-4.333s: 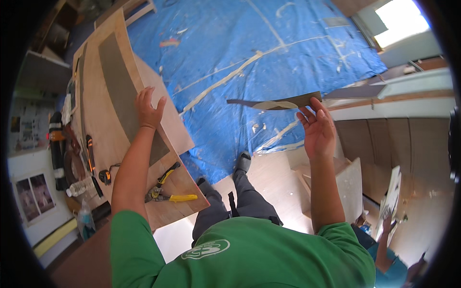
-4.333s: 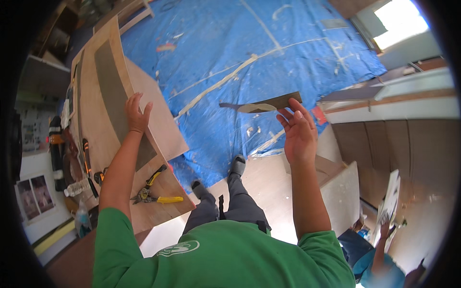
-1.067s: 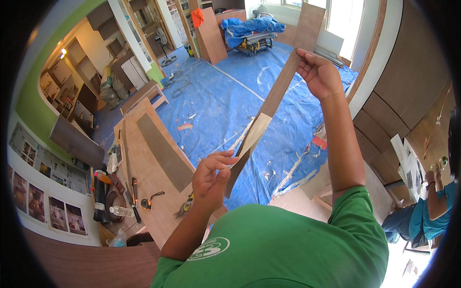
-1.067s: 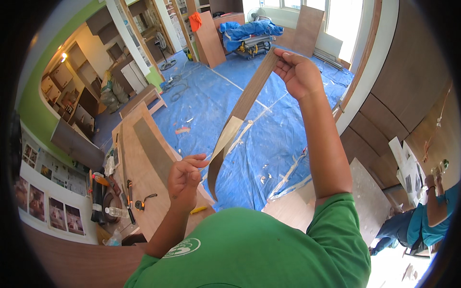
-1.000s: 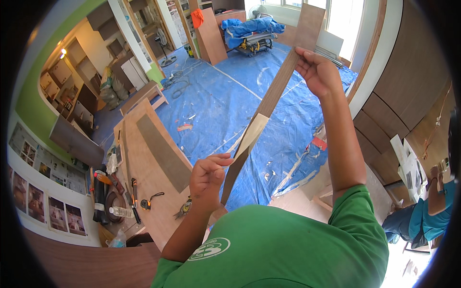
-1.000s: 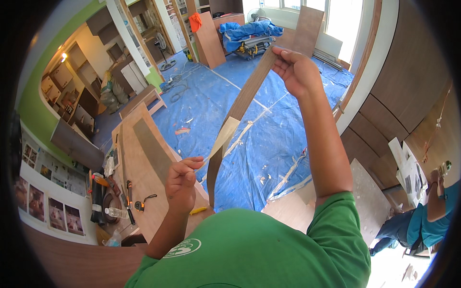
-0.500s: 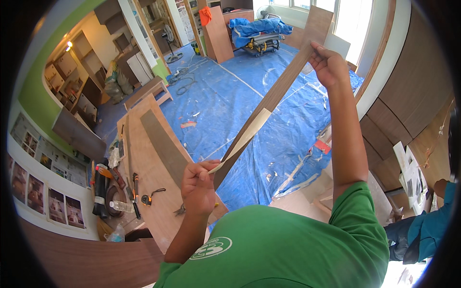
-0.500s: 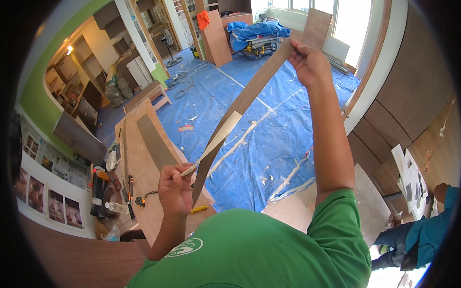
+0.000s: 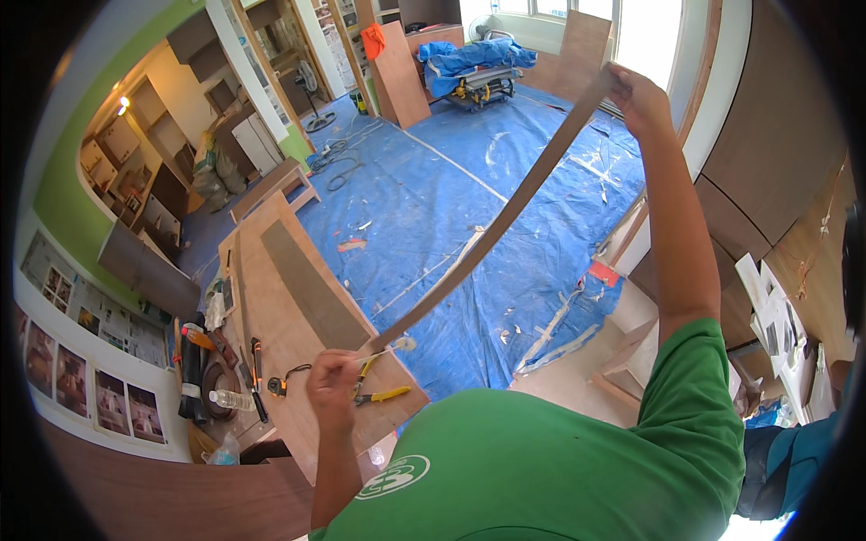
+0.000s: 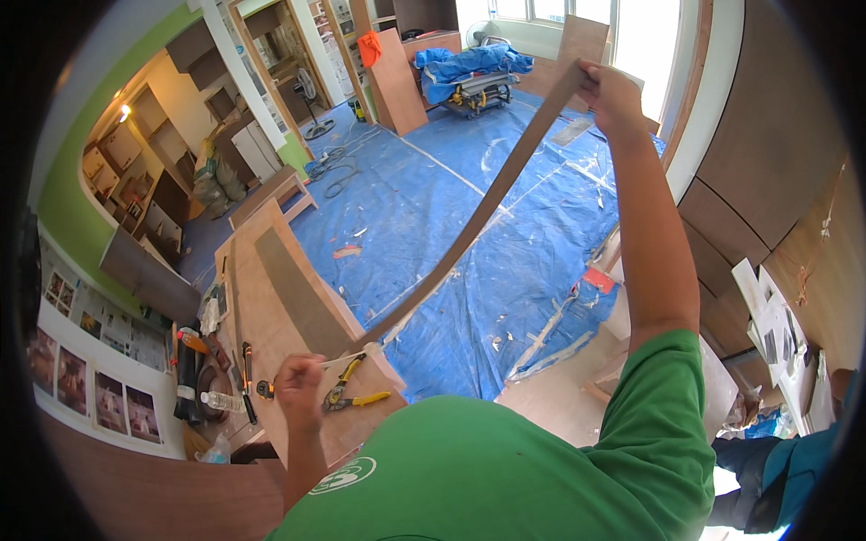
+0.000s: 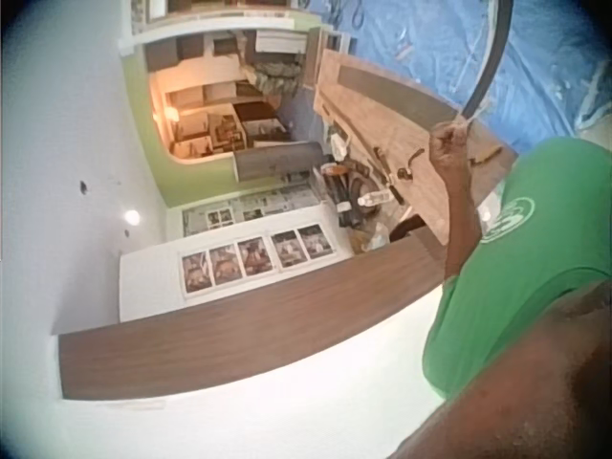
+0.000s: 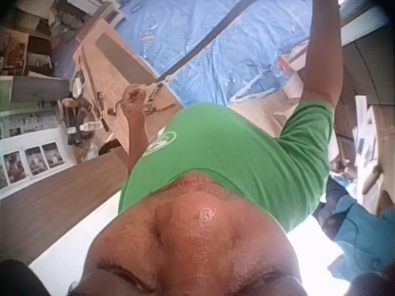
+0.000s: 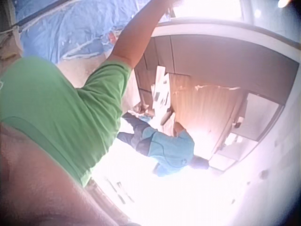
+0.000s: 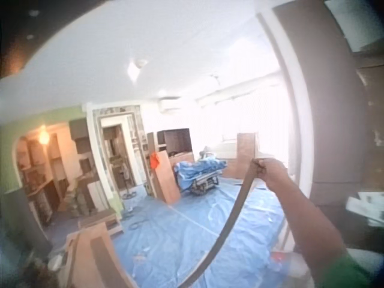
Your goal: The person uses yellow-handled tin snips to cut a curved edge on a piece of brown laminate flooring. They hold the laminate on a workbench, cut along the curve, and then remove the cut piece. The person also handles a long strip of laminate, peeling off a backing strip.
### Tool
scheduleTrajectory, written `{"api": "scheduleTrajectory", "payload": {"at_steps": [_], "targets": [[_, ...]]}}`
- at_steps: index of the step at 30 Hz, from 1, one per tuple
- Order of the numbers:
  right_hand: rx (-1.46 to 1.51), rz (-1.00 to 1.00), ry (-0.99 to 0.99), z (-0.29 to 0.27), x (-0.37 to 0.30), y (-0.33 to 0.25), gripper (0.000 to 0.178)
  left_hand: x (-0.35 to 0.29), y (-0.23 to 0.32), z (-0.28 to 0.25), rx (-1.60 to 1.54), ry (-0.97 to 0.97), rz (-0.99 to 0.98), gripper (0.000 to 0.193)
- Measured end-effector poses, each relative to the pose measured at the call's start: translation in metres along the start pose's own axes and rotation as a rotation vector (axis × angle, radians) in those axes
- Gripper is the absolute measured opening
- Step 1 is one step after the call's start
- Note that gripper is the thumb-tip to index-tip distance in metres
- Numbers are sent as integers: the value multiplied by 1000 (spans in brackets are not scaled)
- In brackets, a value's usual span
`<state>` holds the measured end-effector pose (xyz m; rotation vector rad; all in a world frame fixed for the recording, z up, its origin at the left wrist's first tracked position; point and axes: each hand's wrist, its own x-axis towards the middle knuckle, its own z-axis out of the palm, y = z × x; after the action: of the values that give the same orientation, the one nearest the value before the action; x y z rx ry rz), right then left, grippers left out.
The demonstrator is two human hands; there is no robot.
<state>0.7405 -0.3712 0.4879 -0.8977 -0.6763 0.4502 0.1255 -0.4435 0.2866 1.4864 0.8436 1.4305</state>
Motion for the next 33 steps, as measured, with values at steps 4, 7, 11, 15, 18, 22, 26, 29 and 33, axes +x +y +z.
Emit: {"api": "scheduleTrajectory", "payload": {"at_steps": [4,7,11,15,18,22,26,29,33], "targets": [[-139,-72,-150,42,-35,-10,31,16,-6,64,258,-247,221,16],[-278,-170,-183,62,-57,-15,28,36,-10,108,432,-368,233,19],[-501,-258,-187,63,-66,-22,26,80,-43,156,958,-658,21,25],[-476,-282,-161,66,-100,-45,29,82,-96,168,815,-559,515,25],[-181,-209,-176,50,-109,-51,28,91,-62,187,552,-825,154,33],[166,-36,-390,32,-118,-67,21,89,-24,214,353,-903,115,51],[335,-6,-611,37,-141,-88,21,72,10,238,343,-721,358,60],[516,38,-739,35,-145,-95,25,62,17,243,381,-711,410,70],[768,10,-714,19,-125,-86,32,42,26,239,166,-798,147,57]]}}
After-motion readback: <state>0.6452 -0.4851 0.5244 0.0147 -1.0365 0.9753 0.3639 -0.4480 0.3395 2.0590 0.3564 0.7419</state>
